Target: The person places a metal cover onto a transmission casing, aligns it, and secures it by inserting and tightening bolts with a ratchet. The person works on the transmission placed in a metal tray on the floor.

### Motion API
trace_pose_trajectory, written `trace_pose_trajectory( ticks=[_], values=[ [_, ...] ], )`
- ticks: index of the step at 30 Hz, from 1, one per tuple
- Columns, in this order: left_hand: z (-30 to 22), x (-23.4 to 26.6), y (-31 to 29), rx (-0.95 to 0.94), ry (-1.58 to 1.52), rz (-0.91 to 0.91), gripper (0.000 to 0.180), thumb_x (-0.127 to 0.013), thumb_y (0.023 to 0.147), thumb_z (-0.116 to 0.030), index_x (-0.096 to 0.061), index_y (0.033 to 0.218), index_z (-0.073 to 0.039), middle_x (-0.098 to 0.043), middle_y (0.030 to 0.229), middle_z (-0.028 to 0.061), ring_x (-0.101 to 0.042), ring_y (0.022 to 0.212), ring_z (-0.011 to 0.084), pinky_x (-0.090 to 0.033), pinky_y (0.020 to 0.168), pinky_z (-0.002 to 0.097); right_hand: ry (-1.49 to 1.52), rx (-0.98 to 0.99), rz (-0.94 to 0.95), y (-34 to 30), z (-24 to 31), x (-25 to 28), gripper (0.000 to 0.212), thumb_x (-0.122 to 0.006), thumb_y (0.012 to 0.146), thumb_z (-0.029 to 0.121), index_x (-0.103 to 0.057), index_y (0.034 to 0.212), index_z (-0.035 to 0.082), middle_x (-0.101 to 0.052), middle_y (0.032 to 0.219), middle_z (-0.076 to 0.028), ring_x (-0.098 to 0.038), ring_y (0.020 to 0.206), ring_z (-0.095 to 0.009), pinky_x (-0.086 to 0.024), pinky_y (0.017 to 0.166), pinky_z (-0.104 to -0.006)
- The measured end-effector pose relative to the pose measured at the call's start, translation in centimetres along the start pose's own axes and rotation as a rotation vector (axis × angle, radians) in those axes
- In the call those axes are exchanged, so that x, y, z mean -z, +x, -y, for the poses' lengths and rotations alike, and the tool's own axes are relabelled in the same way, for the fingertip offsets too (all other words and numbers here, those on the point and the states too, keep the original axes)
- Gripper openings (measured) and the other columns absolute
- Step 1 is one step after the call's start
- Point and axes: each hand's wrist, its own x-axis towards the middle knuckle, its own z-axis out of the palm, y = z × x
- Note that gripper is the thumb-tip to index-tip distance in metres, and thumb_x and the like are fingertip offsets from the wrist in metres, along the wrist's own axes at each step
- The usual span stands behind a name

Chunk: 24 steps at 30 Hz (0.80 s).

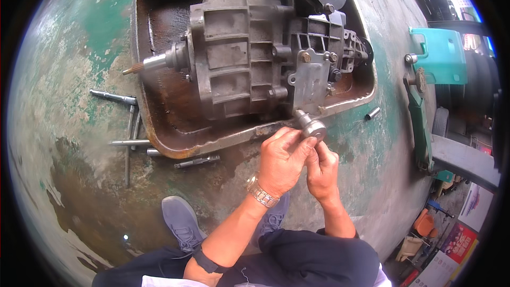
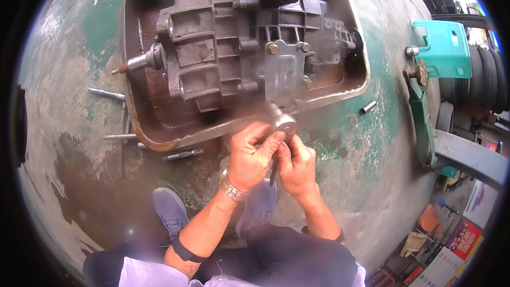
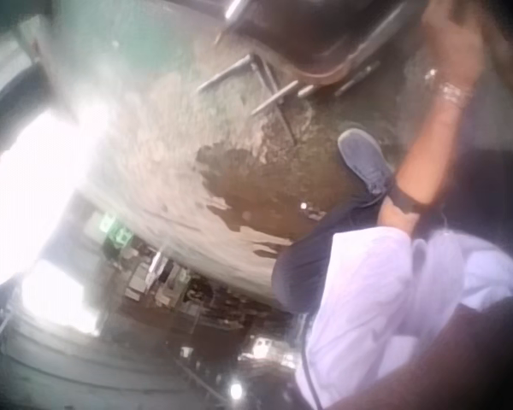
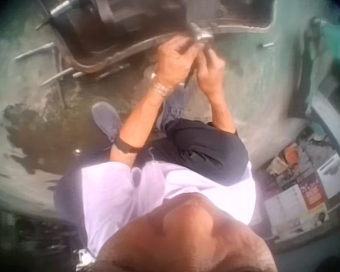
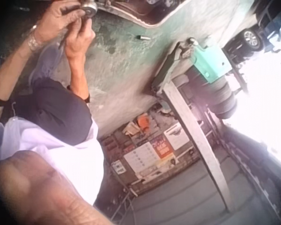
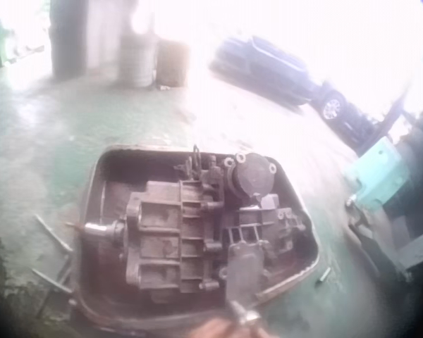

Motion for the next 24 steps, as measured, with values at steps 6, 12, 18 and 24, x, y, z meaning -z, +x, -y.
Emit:
trace_pose_trajectory(
  ticks=[6, 12, 18, 24],
  values=[
    [-0.3, 0.4, 0.1, 0.011, 0.012, 0.023, 0.018, -0.071, 0.091, -0.014, -0.072, 0.099, 0.002, -0.066, 0.083, 0.0143, -0.064, 0.07, 0.0253, -0.05, 0.063, 0.0342, -0.141, 0.072, 0.059, 0.0, 0.4, 0.7, 0.017, -0.057, 0.102, 0.014, -0.061, 0.101, -0.003, -0.061, 0.065, -0.018, -0.063, 0.054, -0.033, -0.045, 0.05, -0.0388],
    [-0.5, 0.1, 0.7, -0.047, 0.01, 0.011, 0.017, -0.071, 0.091, -0.015, -0.07, 0.094, 0.002, -0.065, 0.081, 0.0157, -0.062, 0.067, 0.0294, -0.048, 0.06, 0.0365, -0.024, -0.03, 0.103, 0.0, 0.3, 1.5, 0.021, -0.054, 0.103, 0.014, -0.062, 0.099, -0.004, -0.064, 0.066, -0.013, -0.064, 0.055, -0.021, -0.048, 0.052, -0.0339],
    [-0.8, -0.1, 0.6, -0.007, 0.064, 0.019, 0.018, -0.072, 0.09, -0.016, -0.069, 0.089, 0.002, -0.064, 0.078, 0.0163, -0.062, 0.067, 0.0313, -0.047, 0.059, 0.0389, 0.411, -0.222, 0.117, 0.0, -1.9, 1.6, 0.033, -0.053, 0.106, 0.028, -0.064, 0.093, 0.0, -0.063, 0.073, -0.001, -0.058, 0.065, -0.008, -0.048, 0.059, -0.0245],
    [-0.8, -1.3, 0.1, 0.012, 0.068, -0.096, 0.022, -0.078, 0.088, -0.013, -0.063, 0.089, 0.003, -0.065, 0.069, 0.0097, -0.062, 0.062, 0.0113, -0.05, 0.056, 0.0288, 0.662, -0.386, 0.118, -1.7, -3.7, 0.7, 0.036, -0.058, 0.103, 0.038, -0.064, 0.1, 0.002, -0.064, 0.084, 0.001, -0.058, 0.078, -0.006, -0.047, 0.068, -0.0228]
  ],
)
